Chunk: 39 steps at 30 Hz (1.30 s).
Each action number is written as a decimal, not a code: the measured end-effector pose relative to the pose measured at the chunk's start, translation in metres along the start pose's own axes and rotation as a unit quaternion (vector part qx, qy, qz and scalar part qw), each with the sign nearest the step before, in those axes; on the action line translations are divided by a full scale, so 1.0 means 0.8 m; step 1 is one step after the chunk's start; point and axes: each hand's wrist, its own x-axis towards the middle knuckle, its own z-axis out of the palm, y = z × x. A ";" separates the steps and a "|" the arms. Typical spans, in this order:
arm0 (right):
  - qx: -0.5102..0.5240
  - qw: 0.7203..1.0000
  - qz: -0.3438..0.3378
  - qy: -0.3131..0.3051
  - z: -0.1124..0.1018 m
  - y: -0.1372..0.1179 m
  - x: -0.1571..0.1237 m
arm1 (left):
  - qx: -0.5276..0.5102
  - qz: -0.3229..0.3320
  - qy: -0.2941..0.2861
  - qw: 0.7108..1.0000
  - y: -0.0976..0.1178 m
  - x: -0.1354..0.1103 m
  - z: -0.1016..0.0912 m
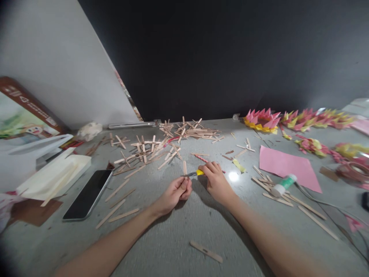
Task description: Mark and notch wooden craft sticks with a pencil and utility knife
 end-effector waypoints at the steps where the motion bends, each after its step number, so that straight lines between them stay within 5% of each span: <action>1: -0.006 1.000 -0.001 0.000 -0.001 -0.001 0.000 | -0.007 -0.008 -0.005 1.000 0.000 0.001 0.000; 31: -0.021 0.999 -0.022 -0.021 0.000 -0.005 0.002 | -0.030 -0.013 0.031 0.999 -0.007 0.005 -0.004; 39: 0.008 0.998 0.023 0.061 -0.005 0.013 0.003 | -0.018 -0.007 0.008 1.000 -0.010 -0.001 -0.009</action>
